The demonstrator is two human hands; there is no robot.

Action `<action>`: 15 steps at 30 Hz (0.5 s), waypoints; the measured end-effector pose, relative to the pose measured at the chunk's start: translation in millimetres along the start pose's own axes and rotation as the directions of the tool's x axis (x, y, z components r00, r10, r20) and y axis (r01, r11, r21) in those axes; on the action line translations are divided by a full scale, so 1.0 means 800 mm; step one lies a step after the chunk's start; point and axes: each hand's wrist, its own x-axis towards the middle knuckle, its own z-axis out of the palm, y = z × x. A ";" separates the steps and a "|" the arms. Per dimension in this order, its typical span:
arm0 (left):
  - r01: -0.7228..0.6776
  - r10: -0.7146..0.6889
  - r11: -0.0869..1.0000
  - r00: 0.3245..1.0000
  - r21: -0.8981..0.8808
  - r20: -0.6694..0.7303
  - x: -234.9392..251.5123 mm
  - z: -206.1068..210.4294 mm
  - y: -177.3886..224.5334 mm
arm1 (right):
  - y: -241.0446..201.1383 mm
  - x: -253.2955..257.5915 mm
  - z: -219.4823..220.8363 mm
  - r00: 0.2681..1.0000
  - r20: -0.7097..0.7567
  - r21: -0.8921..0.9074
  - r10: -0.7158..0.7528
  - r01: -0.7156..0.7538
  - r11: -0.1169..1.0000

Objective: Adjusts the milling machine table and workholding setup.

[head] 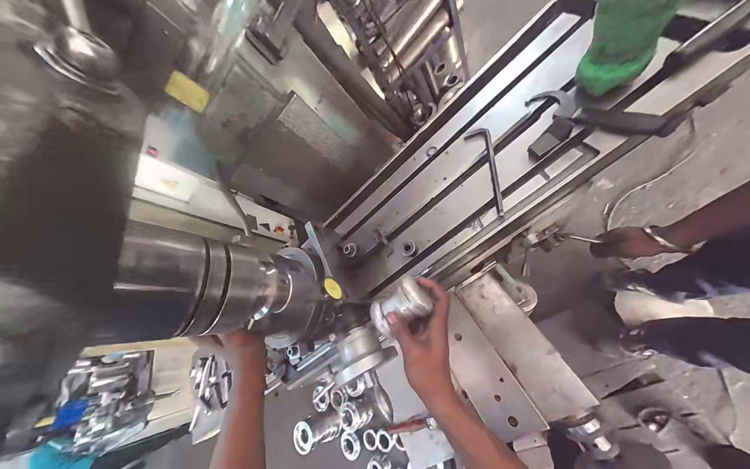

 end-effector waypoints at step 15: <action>0.183 -0.200 0.969 0.976 0.165 0.088 -0.007 -0.007 0.015 | 0.039 0.025 0.014 0.997 0.025 0.000 0.070 -0.070 0.998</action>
